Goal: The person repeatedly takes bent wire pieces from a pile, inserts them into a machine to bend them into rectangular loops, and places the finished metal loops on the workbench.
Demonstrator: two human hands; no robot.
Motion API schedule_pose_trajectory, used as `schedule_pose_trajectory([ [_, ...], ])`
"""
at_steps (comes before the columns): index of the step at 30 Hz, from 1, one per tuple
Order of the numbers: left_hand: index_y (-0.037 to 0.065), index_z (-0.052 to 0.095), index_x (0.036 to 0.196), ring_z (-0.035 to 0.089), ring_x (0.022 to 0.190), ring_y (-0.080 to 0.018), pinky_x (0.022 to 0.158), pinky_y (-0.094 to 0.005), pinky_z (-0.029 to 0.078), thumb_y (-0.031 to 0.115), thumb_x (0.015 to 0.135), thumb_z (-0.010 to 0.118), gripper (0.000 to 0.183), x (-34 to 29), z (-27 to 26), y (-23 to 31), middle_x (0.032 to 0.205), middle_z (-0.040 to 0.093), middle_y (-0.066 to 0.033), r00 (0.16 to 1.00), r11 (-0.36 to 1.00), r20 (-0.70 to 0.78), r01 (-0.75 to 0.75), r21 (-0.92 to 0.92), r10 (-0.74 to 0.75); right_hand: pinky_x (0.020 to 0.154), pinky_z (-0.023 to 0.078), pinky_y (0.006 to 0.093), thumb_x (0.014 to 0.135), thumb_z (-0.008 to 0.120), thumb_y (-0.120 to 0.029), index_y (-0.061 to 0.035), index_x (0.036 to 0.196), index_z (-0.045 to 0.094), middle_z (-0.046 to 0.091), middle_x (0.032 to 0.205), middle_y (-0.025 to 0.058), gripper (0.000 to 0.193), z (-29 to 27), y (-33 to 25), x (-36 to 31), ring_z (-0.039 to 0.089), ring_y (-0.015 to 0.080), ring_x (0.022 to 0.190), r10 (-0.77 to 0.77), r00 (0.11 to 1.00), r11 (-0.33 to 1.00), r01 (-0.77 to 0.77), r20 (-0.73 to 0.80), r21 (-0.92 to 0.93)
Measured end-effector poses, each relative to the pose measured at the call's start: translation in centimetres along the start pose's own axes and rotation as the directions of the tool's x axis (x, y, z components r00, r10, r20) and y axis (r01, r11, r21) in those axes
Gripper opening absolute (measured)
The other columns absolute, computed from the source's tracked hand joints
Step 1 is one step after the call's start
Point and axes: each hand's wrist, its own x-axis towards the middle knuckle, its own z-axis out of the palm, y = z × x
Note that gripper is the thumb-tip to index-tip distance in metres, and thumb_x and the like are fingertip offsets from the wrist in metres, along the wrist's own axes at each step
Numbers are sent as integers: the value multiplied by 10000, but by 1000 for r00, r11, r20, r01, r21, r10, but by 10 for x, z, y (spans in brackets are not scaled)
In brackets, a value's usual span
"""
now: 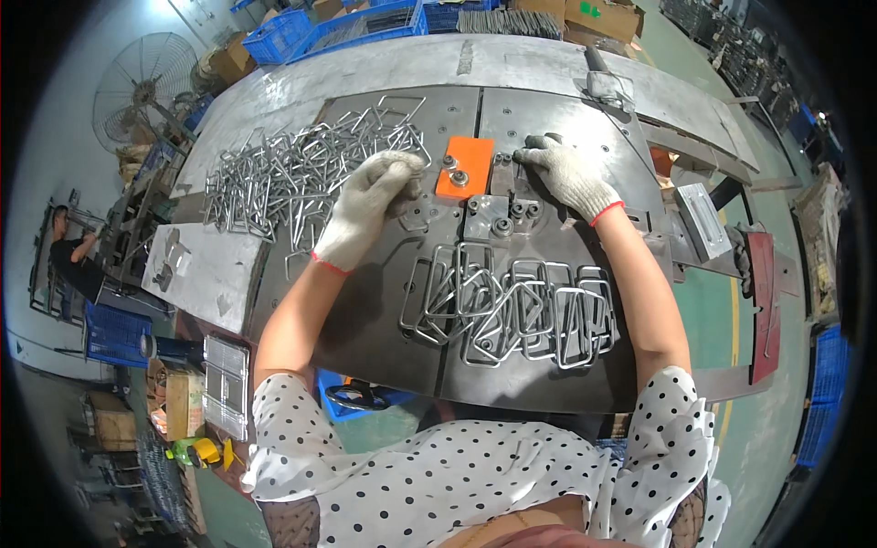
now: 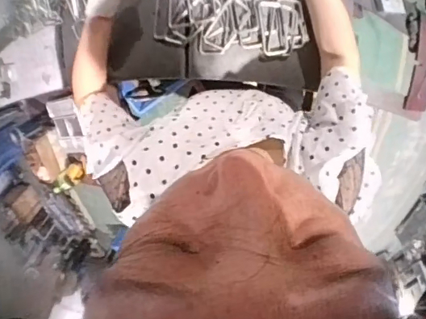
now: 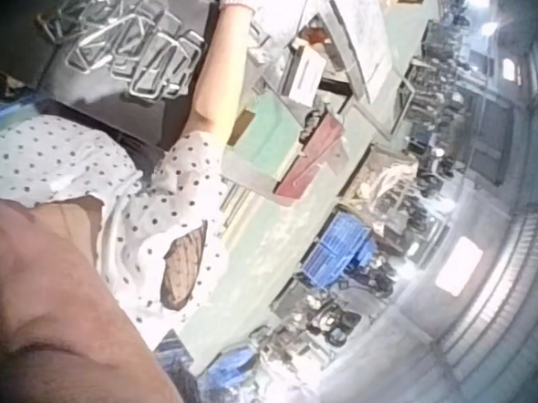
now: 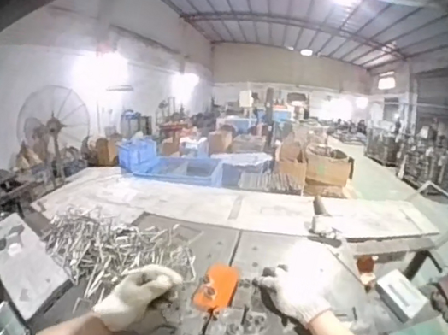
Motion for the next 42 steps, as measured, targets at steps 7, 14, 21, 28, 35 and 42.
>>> schedule_pose_trajectory([
  [7, 65, 681, 1215, 514, 691, -20, 609, -177, 400, 282, 1103, 605, 256, 57, 62, 16, 905, 685, 13, 983, 999, 181, 10, 31, -16, 1048, 533, 453, 971, 590, -131, -251, 1344, 727, 628, 1451, 78, 415, -6, -5, -3, 635, 338, 1274, 18, 1000, 1000, -19, 22, 14],
  [14, 43, 683, 1215, 624, 794, -45, 626, -173, 449, 223, 1094, 625, 225, 83, 84, -16, 971, 709, -17, 938, 987, 343, 4, -162, 53, 1068, 499, 484, 987, 591, -219, -240, 1304, 757, 671, 1377, 115, 358, -8, -6, -2, 626, 358, 1241, 11, 1000, 996, -13, 19, 92],
  [21, 34, 681, 1217, 654, 843, -72, 658, -187, 474, 203, 1099, 609, 218, 84, 86, -19, 967, 704, -22, 944, 987, 326, 0, -162, 54, 1070, 495, 490, 989, 585, -226, -227, 1303, 757, 672, 1363, 113, 358, -12, -11, -3, 618, 357, 1254, 36, 999, 993, -39, 28, 115],
  [28, 38, 681, 1216, 599, 792, -52, 641, -174, 428, 226, 1108, 592, 234, 79, 99, -19, 931, 690, -9, 948, 983, 315, 15, -181, 44, 1082, 488, 482, 992, 581, -212, -226, 1315, 749, 668, 1372, 116, 365, -8, -4, -3, 608, 363, 1266, 22, 999, 993, -25, 26, 119],
  [35, 31, 672, 1214, 523, 758, -32, 639, -193, 412, 206, 1106, 588, 222, 76, 98, -14, 903, 633, 12, 933, 999, 359, -12, -52, 30, 1095, 476, 479, 1002, 575, -213, -246, 1331, 744, 657, 1395, 117, 371, -1, -2, -1, 599, 354, 1283, 33, 999, 994, -37, 37, 100],
  [42, 37, 666, 1218, 502, 768, -44, 633, -193, 393, 201, 1111, 572, 217, 78, 94, -21, 879, 594, 19, 939, 998, 343, -21, -63, 41, 1097, 465, 492, 1009, 567, -214, -253, 1312, 757, 659, 1403, 109, 360, 3, -1, 1, 599, 352, 1283, 16, 1000, 991, -17, 9, 130],
])
